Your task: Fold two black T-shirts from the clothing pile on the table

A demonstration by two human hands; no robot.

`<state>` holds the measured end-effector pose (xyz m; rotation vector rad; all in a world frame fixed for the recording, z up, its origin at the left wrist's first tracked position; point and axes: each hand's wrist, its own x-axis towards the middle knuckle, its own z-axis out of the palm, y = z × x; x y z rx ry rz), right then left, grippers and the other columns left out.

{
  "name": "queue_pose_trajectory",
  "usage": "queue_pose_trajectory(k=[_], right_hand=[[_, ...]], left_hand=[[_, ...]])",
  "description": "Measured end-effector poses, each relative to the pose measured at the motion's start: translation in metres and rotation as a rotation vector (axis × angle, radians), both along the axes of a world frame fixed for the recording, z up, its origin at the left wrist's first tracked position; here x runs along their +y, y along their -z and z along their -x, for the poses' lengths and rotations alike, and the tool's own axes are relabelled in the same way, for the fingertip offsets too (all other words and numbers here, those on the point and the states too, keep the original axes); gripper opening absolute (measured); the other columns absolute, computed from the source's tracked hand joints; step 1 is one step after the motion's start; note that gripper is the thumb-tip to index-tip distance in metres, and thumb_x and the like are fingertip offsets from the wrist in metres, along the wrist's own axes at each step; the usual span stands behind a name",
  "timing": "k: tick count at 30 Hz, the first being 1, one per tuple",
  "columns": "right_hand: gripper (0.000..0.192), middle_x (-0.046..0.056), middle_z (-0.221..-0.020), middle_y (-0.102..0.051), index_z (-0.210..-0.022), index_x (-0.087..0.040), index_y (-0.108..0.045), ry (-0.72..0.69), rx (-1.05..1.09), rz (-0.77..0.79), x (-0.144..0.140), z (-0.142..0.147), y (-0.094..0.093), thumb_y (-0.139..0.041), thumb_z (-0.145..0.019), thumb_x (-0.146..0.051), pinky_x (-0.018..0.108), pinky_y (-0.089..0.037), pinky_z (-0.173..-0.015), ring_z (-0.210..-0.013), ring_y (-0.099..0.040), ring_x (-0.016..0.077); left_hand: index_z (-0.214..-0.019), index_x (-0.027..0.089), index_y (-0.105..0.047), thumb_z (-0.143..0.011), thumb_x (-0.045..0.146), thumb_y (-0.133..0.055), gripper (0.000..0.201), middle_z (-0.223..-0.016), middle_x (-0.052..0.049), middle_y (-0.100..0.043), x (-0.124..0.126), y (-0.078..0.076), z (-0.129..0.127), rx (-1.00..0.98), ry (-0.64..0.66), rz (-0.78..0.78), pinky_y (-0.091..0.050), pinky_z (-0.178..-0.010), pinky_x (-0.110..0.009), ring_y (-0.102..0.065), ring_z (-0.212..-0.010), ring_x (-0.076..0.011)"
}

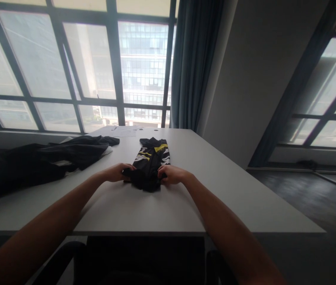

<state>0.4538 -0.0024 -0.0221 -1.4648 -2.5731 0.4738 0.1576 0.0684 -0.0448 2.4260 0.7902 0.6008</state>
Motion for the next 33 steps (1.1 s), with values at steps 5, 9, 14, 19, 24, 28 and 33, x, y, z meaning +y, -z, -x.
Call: queue_pose_trajectory(k=[5, 9, 14, 19, 24, 28, 33], right_hand=[[0.022, 0.006, -0.107, -0.068, -0.097, -0.019, -0.066, 0.042, 0.329, -0.059, 0.003, -0.011, -0.008, -0.055, -0.079, -0.015, 0.036, -0.047, -0.096, -0.101, -0.062, 0.0211], [0.02, 0.003, -0.09, -0.065, -0.099, -0.016, -0.059, 0.142, 0.661, -0.03, 0.009, -0.021, -0.011, -0.056, -0.081, -0.023, 0.035, -0.051, -0.08, -0.082, -0.061, 0.0186], [0.035, 0.004, -0.096, -0.064, -0.105, -0.017, -0.059, 0.047, 0.862, 0.067, 0.002, -0.018, -0.017, -0.069, -0.076, -0.034, 0.035, -0.051, -0.081, -0.088, -0.061, 0.019], [0.06, 0.003, -0.094, -0.065, -0.114, -0.017, -0.062, -0.125, 0.645, 0.344, -0.012, -0.008, -0.026, -0.084, -0.063, -0.04, 0.034, -0.052, -0.083, -0.088, -0.063, 0.019], [0.041, 0.002, -0.083, -0.063, -0.088, -0.017, -0.07, -0.056, 0.538, 0.219, -0.01, -0.004, -0.025, -0.076, -0.072, -0.054, 0.032, -0.05, -0.077, -0.078, -0.059, 0.017], [0.048, 0.003, -0.083, -0.062, -0.087, -0.015, -0.068, -0.129, 0.724, 0.325, -0.012, -0.011, -0.027, -0.074, -0.071, -0.061, 0.033, -0.05, -0.077, -0.078, -0.058, 0.0168], [0.053, 0.005, -0.092, -0.067, -0.096, -0.016, -0.069, -0.056, 0.972, 0.28, 0.006, -0.011, -0.027, -0.072, -0.072, -0.064, 0.037, -0.05, -0.084, -0.088, -0.063, 0.0216]], left_hand=[[-0.078, 0.015, -0.071, -0.068, 0.044, -0.074, 0.031, -0.065, -0.001, -0.067, 0.001, -0.004, 0.004, -0.153, -0.041, 0.106, -0.048, -0.061, -0.029, -0.059, -0.062, -0.0182], [-0.08, 0.012, -0.071, -0.068, 0.047, -0.077, 0.037, -0.069, -0.003, -0.068, -0.007, -0.013, -0.001, -0.455, -0.063, 0.189, -0.05, -0.065, -0.032, -0.061, -0.066, -0.0197], [-0.084, 0.012, -0.074, -0.064, 0.047, -0.082, 0.041, -0.076, -0.006, -0.071, -0.022, -0.022, -0.011, -0.733, -0.104, 0.332, -0.053, -0.074, -0.037, -0.066, -0.076, -0.0241], [-0.091, 0.011, -0.075, -0.062, 0.048, -0.085, 0.048, -0.089, -0.01, -0.076, -0.024, -0.023, -0.02, -0.849, -0.171, 0.484, -0.055, -0.082, -0.04, -0.07, -0.084, -0.0271], [-0.091, 0.011, -0.075, -0.061, 0.049, -0.085, 0.049, -0.093, -0.012, -0.076, -0.027, -0.025, -0.016, -0.746, -0.162, 0.557, -0.057, -0.083, -0.041, -0.071, -0.089, -0.0293], [-0.096, 0.012, -0.075, -0.066, 0.045, -0.084, 0.046, -0.093, -0.013, -0.076, -0.038, -0.043, 0.0, -0.56, -0.001, 0.616, -0.059, -0.078, -0.039, -0.072, -0.087, -0.0301], [-0.1, 0.013, -0.074, -0.072, 0.036, -0.081, 0.037, -0.101, -0.012, -0.075, -0.017, -0.076, -0.007, -0.58, 0.067, 0.614, -0.059, -0.082, -0.038, -0.071, -0.093, -0.0282]])
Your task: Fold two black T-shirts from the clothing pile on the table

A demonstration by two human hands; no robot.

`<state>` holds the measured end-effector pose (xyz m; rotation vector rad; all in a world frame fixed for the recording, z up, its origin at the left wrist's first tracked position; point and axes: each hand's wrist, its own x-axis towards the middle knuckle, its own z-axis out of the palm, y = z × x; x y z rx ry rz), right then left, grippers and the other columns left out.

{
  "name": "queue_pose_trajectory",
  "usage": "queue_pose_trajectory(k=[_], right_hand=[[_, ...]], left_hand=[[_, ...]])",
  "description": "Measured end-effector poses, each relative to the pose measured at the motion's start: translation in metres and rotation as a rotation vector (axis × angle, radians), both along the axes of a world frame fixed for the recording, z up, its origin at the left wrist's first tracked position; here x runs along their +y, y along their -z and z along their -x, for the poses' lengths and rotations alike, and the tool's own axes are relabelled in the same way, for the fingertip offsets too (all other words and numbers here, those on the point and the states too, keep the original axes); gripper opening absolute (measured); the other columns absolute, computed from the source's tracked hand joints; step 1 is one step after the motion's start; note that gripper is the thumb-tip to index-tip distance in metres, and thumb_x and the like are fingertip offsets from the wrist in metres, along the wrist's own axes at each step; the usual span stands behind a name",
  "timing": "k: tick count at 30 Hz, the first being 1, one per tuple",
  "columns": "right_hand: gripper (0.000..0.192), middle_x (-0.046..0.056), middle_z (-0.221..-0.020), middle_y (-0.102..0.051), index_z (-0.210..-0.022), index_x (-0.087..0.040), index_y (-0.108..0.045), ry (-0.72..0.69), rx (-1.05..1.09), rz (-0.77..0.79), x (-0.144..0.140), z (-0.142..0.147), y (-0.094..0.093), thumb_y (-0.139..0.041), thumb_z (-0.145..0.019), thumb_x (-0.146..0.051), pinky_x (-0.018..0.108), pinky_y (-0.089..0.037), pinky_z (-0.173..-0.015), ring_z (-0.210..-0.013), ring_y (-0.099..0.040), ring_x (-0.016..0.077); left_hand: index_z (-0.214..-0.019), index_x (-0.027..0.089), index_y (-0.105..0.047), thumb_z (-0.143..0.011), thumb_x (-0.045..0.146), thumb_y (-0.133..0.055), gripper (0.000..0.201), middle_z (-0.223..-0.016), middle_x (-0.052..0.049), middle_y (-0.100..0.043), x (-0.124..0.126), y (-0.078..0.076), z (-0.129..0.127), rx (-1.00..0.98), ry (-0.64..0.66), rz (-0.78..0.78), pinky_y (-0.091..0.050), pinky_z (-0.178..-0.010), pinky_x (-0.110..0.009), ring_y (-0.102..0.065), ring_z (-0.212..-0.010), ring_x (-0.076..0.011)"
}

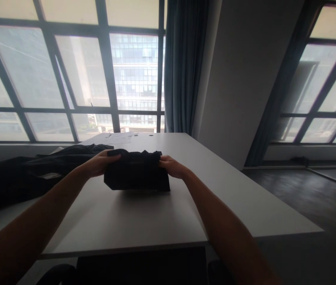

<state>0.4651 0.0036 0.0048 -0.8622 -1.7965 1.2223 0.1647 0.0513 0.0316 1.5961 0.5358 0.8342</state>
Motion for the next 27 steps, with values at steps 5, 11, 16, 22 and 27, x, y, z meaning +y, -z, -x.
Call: queue_pose_trajectory(k=[5, 11, 16, 22, 27], right_hand=[[0.061, 0.01, -0.104, -0.07, -0.114, -0.013, -0.066, 0.537, -0.121, -0.133, 0.045, -0.004, 0.02, -0.045, -0.091, -0.065, 0.036, -0.051, -0.087, -0.097, -0.064, 0.0243], [0.077, 0.019, -0.137, -0.056, -0.149, -0.012, -0.035, 0.662, -0.571, 0.021, 0.063, -0.022, 0.048, -0.064, -0.087, -0.046, 0.032, -0.047, -0.098, -0.118, -0.059, 0.0255], [0.075, 0.016, -0.134, -0.059, -0.141, -0.014, -0.048, 0.595, -0.66, 0.001, 0.056, -0.02, 0.047, -0.077, -0.076, -0.037, 0.035, -0.048, -0.098, -0.117, -0.059, 0.0289], [0.062, 0.009, -0.127, -0.064, -0.131, -0.017, -0.058, 0.6, -0.764, -0.12, 0.047, -0.007, 0.045, -0.072, -0.071, -0.01, 0.028, -0.049, -0.094, -0.11, -0.062, 0.022], [0.053, 0.012, -0.127, -0.062, -0.126, -0.014, -0.062, 0.665, -0.905, -0.264, 0.033, 0.002, 0.045, -0.063, -0.074, -0.003, 0.027, -0.046, -0.097, -0.112, -0.06, 0.0219]], left_hand=[[-0.1, 0.009, -0.069, -0.077, 0.034, -0.077, 0.035, -0.096, -0.013, -0.073, 0.059, 0.009, -0.028, -0.082, -0.329, 0.019, -0.06, -0.077, -0.034, -0.071, -0.083, -0.022], [-0.135, 0.008, -0.045, -0.076, 0.048, -0.076, 0.077, -0.108, -0.021, -0.069, 0.085, 0.074, -0.031, 0.339, -0.485, -0.07, -0.058, -0.075, -0.035, -0.07, -0.092, -0.0263], [-0.138, 0.012, -0.041, -0.064, 0.039, -0.086, 0.091, -0.106, -0.018, -0.07, 0.079, 0.084, -0.031, 0.493, -0.432, -0.079, -0.058, -0.075, -0.038, -0.07, -0.094, -0.0308], [-0.147, 0.019, -0.037, -0.051, 0.029, -0.091, 0.11, -0.122, -0.018, -0.063, 0.048, 0.075, -0.022, 0.751, -0.38, -0.116, -0.058, -0.072, -0.034, -0.067, -0.099, -0.032], [-0.154, 0.027, -0.02, -0.057, 0.019, -0.086, 0.119, -0.14, -0.021, -0.049, 0.025, 0.067, -0.006, 0.8, -0.267, 0.047, -0.06, -0.065, -0.035, -0.07, -0.083, -0.0257]])
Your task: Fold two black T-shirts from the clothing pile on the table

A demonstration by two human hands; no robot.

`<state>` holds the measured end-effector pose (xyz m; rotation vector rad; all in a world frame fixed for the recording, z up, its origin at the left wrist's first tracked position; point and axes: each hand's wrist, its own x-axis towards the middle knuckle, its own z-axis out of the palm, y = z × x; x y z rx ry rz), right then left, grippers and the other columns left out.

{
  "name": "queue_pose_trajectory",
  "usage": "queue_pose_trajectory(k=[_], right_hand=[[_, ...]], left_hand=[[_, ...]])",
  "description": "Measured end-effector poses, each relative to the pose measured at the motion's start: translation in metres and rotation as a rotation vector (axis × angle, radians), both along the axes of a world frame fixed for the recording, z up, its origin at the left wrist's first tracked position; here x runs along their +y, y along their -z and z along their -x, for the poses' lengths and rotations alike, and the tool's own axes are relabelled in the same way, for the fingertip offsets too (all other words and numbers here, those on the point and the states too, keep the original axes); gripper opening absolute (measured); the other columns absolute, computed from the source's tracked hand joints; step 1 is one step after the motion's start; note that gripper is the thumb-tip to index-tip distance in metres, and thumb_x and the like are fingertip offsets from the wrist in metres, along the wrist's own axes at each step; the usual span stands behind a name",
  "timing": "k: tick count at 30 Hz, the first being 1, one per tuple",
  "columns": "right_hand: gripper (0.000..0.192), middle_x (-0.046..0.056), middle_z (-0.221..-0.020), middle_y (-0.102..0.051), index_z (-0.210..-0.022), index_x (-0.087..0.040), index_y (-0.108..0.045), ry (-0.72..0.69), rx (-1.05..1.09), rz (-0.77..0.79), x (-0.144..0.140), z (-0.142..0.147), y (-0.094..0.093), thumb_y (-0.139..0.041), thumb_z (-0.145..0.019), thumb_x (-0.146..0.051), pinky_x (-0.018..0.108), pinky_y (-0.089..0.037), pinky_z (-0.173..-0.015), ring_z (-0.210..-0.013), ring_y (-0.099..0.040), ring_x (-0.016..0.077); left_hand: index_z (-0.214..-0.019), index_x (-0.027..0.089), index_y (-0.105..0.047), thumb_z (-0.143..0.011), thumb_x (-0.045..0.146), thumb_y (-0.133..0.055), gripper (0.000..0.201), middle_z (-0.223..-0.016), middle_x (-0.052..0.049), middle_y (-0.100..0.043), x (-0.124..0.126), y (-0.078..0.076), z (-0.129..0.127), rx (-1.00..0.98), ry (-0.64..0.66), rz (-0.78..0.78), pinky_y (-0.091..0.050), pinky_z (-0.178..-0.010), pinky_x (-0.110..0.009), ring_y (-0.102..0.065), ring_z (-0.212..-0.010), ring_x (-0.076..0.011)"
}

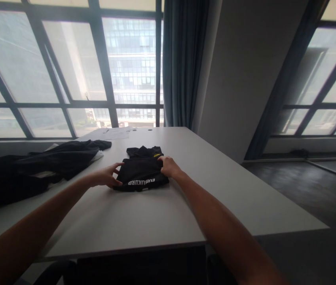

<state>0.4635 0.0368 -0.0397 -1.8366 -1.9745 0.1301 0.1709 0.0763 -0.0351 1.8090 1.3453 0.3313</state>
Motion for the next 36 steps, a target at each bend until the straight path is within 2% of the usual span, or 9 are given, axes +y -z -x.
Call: queue_pose_trajectory(k=[2, 4, 8, 11, 14, 20, 27, 31, 36], right_hand=[[0.053, 0.015, -0.129, -0.06, -0.128, -0.013, -0.061, 0.059, -0.112, 0.009, -0.009, 0.008, -0.002, -0.062, -0.075, -0.003, 0.03, -0.046, -0.095, -0.111, -0.06, 0.0251], [0.046, 0.017, -0.13, -0.059, -0.129, -0.013, -0.06, 0.085, -0.193, -0.057, -0.017, 0.02, -0.006, -0.059, -0.082, -0.011, 0.036, -0.046, -0.096, -0.112, -0.059, 0.0281], [0.047, 0.014, -0.144, -0.05, -0.138, -0.016, -0.053, -0.069, -0.2, -0.185, -0.025, 0.045, -0.004, -0.046, -0.097, -0.037, 0.041, -0.033, -0.111, -0.133, -0.045, 0.0276], [0.062, 0.011, -0.158, -0.031, -0.151, -0.016, -0.036, -0.171, -0.217, 0.028, -0.022, 0.051, 0.011, -0.038, -0.098, -0.049, 0.046, -0.017, -0.119, -0.146, -0.024, 0.026], [0.075, 0.007, -0.163, -0.016, -0.157, -0.018, -0.022, -0.174, -0.223, 0.268, -0.017, 0.043, 0.026, -0.029, -0.096, -0.062, 0.05, -0.008, -0.12, -0.15, -0.01, 0.0264], [0.088, 0.002, -0.164, -0.003, -0.158, -0.023, -0.011, -0.115, -0.238, 0.41, -0.015, 0.023, 0.023, -0.021, -0.09, -0.077, 0.05, -0.005, -0.12, -0.151, -0.001, 0.0256], [0.078, 0.016, -0.158, -0.029, -0.154, -0.016, -0.031, 0.158, -0.239, 0.209, -0.005, 0.012, 0.022, -0.04, -0.093, -0.065, 0.047, -0.026, -0.115, -0.143, -0.031, 0.0324], [0.058, 0.012, -0.142, -0.052, -0.143, -0.023, -0.05, 0.124, -0.201, 0.139, -0.001, 0.003, 0.022, -0.05, -0.093, -0.052, 0.039, -0.037, -0.107, -0.132, -0.046, 0.0285], [0.054, 0.011, -0.134, -0.059, -0.133, -0.023, -0.06, 0.096, -0.194, 0.127, 0.001, -0.005, 0.017, -0.061, -0.086, -0.05, 0.035, -0.042, -0.102, -0.124, -0.053, 0.0271]], left_hand=[[-0.152, 0.026, -0.027, -0.062, 0.019, -0.082, 0.107, -0.141, -0.019, -0.05, -0.007, -0.004, 0.002, 0.116, 0.025, -0.112, -0.06, -0.073, -0.038, -0.07, -0.089, -0.027], [-0.146, 0.024, -0.039, -0.071, 0.025, -0.076, 0.084, -0.14, -0.016, -0.052, -0.015, -0.005, -0.002, 0.233, 0.037, -0.412, -0.056, -0.087, -0.042, -0.066, -0.104, -0.0305], [-0.137, 0.024, -0.053, -0.093, 0.041, -0.052, 0.047, -0.146, -0.009, -0.05, -0.03, 0.007, -0.027, 0.233, 0.189, -0.925, -0.038, -0.111, -0.044, -0.047, -0.133, -0.0293], [-0.144, 0.023, -0.045, -0.097, 0.05, -0.041, 0.055, -0.155, -0.007, -0.039, -0.032, 0.027, -0.042, 0.249, 0.418, -0.873, -0.023, -0.119, -0.044, -0.032, -0.144, -0.0256], [-0.152, 0.022, -0.033, -0.096, 0.061, -0.033, 0.069, -0.16, -0.008, -0.025, -0.024, 0.043, -0.04, 0.338, 0.463, -0.691, -0.013, -0.121, -0.045, -0.018, -0.15, -0.026], [-0.155, 0.023, -0.025, -0.08, 0.078, -0.05, 0.096, -0.162, -0.009, -0.014, -0.011, 0.038, -0.013, 0.431, 0.501, -0.58, -0.014, -0.12, -0.049, -0.012, -0.15, -0.0328], [-0.119, 0.026, -0.07, -0.096, 0.044, -0.047, 0.038, -0.132, -0.006, -0.064, -0.019, 0.025, -0.018, 0.242, 0.646, -0.902, -0.048, -0.099, -0.033, -0.063, -0.115, -0.0242], [-0.114, 0.022, -0.072, -0.095, 0.035, -0.049, 0.032, -0.113, -0.007, -0.074, -0.024, 0.023, -0.023, 0.194, 0.597, -0.976, -0.052, -0.086, -0.029, -0.069, -0.102, -0.0217], [-0.098, 0.023, -0.076, -0.093, 0.035, -0.052, 0.028, -0.088, -0.004, -0.076, -0.036, 0.004, -0.019, 0.161, 0.627, -0.926, -0.047, -0.067, -0.023, -0.067, -0.074, -0.0155]])
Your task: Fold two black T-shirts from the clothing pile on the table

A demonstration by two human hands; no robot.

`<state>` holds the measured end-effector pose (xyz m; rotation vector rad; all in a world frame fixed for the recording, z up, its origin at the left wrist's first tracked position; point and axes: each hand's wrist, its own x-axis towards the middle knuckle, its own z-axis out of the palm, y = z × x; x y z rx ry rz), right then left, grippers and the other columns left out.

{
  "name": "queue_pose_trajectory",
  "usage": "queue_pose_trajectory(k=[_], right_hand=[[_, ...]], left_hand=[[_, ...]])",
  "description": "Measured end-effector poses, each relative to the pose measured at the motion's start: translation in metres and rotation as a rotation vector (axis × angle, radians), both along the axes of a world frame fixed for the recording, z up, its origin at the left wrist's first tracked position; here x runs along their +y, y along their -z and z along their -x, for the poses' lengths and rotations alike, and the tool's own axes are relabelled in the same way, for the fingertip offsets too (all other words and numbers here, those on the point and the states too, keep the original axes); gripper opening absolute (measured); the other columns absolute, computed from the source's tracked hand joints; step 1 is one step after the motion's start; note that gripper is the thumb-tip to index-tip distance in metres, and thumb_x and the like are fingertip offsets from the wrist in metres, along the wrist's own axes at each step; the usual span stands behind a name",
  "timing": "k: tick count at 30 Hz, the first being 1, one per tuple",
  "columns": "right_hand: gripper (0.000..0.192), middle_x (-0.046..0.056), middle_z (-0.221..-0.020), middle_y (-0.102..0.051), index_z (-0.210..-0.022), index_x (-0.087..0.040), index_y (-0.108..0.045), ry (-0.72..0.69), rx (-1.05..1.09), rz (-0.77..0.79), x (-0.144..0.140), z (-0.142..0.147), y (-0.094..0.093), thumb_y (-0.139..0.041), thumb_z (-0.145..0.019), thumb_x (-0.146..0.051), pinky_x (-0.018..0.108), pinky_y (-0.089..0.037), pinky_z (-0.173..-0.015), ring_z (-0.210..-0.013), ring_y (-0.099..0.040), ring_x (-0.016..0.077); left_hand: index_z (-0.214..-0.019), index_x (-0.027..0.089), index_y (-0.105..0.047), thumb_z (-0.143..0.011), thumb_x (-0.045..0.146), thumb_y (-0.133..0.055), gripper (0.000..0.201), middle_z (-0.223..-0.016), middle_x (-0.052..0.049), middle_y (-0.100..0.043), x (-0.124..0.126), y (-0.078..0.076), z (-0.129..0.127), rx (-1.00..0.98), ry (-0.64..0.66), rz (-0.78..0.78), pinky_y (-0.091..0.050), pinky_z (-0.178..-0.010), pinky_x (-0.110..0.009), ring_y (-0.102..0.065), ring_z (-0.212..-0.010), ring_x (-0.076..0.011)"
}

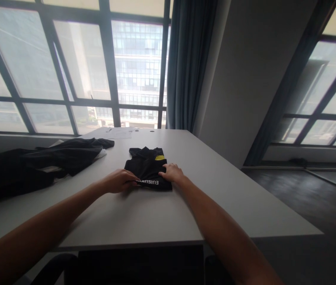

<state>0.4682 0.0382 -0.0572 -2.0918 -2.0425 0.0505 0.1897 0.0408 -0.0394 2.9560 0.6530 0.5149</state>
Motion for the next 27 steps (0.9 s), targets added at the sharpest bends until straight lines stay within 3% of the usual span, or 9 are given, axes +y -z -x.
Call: queue_pose_trajectory(k=[4, 7, 9, 13, 16, 23, 27], right_hand=[[0.042, 0.01, -0.126, -0.063, -0.12, -0.021, -0.068, -0.021, -0.022, -0.125, 0.012, 0.002, -0.016, -0.063, -0.083, -0.043, 0.034, -0.045, -0.096, -0.115, -0.058, 0.0265], [0.035, 0.01, -0.123, -0.065, -0.112, -0.021, -0.071, -0.013, -0.047, -0.169, 0.032, 0.01, -0.03, -0.061, -0.086, -0.041, 0.034, -0.046, -0.092, -0.111, -0.06, 0.0265], [0.032, 0.009, -0.123, -0.066, -0.11, -0.023, -0.072, -0.026, -0.043, -0.146, 0.049, 0.018, -0.036, -0.062, -0.086, -0.041, 0.032, -0.046, -0.09, -0.11, -0.06, 0.0255], [0.034, 0.007, -0.123, -0.066, -0.113, -0.023, -0.071, -0.058, 0.019, -0.094, 0.082, 0.036, -0.036, -0.062, -0.086, -0.043, 0.029, -0.047, -0.087, -0.109, -0.062, 0.0235], [0.038, 0.008, -0.125, -0.066, -0.117, -0.023, -0.07, -0.064, 0.052, -0.084, 0.106, 0.046, -0.031, -0.063, -0.085, -0.045, 0.03, -0.048, -0.088, -0.11, -0.062, 0.0238], [0.043, 0.006, -0.13, -0.065, -0.129, -0.022, -0.063, -0.081, 0.129, -0.063, 0.166, 0.038, -0.017, -0.053, -0.087, -0.018, 0.027, -0.044, -0.098, -0.118, -0.059, 0.0194], [0.043, 0.007, -0.129, -0.065, -0.128, -0.025, -0.063, -0.049, 0.07, -0.048, 0.182, 0.021, -0.003, -0.06, -0.085, -0.027, 0.035, -0.042, -0.101, -0.12, -0.057, 0.0231]], left_hand=[[-0.074, 0.018, -0.076, -0.089, 0.049, -0.056, 0.04, -0.057, 0.0, -0.065, 0.005, -0.019, 0.003, 0.097, 0.014, 0.266, -0.039, -0.053, -0.022, -0.052, -0.051, -0.0111], [-0.083, 0.019, -0.078, -0.09, 0.059, -0.049, 0.051, -0.065, -0.002, -0.069, 0.028, -0.026, -0.002, 0.043, -0.045, 0.526, -0.045, -0.06, -0.023, -0.059, -0.061, -0.0146], [-0.089, 0.02, -0.078, -0.09, 0.057, -0.047, 0.048, -0.077, -0.004, -0.074, 0.051, -0.025, -0.007, -0.05, -0.152, 0.494, -0.049, -0.069, -0.026, -0.064, -0.072, -0.0182], [-0.102, 0.022, -0.075, -0.085, 0.039, -0.057, 0.03, -0.102, -0.005, -0.074, 0.105, -0.012, -0.015, -0.126, -0.418, 0.161, -0.05, -0.087, -0.033, -0.066, -0.093, -0.0238], [-0.109, 0.024, -0.074, -0.082, 0.03, -0.06, 0.03, -0.119, -0.006, -0.07, 0.144, 0.0, -0.017, -0.147, -0.567, 0.178, -0.046, -0.098, -0.037, -0.063, -0.11, -0.0278], [-0.116, 0.018, -0.071, -0.084, 0.039, -0.062, 0.04, -0.111, -0.008, -0.074, 0.211, 0.015, -0.035, -0.212, -0.547, 0.387, -0.051, -0.087, -0.029, -0.068, -0.102, -0.0236], [-0.108, 0.014, -0.074, -0.072, 0.039, -0.074, 0.044, -0.097, -0.008, -0.077, 0.229, 0.026, -0.043, -0.238, -0.486, 0.504, -0.053, -0.074, -0.028, -0.07, -0.087, -0.0227]])
